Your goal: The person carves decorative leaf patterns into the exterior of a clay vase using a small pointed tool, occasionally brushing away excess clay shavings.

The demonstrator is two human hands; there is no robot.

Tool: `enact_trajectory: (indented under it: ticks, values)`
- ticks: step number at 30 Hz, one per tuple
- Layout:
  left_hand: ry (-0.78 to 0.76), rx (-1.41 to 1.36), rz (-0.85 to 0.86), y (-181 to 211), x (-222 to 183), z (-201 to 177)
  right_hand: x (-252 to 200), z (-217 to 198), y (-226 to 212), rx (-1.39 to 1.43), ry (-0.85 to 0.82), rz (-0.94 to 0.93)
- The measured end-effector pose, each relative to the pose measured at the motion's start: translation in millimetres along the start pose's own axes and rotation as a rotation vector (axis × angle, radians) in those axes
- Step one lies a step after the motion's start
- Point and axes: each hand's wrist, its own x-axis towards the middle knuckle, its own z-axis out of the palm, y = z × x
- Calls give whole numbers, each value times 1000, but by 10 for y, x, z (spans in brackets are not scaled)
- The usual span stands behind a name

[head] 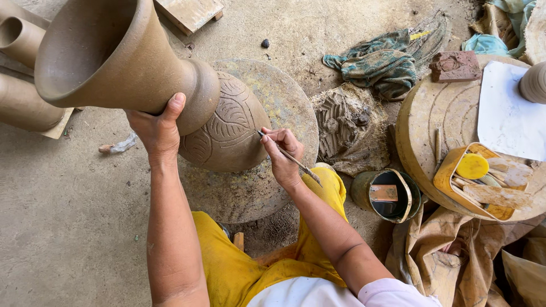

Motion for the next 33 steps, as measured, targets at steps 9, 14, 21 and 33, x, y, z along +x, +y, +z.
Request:
enact_trajectory:
  ticks: [9,14,21,33]
  values:
    - [20,47,-40,9,3,-32,-11,-38,51,-18,-70,0]
    - [2,-11,-51,33,21,-11,-14,-56,50,-99,-102,-73]
    - [0,2,-12,7,22,14,-16,-130,-13,-231,-149,-83]
    - [-2,78,18,84,-61,141,-88,174,-489,-432,-316,-661]
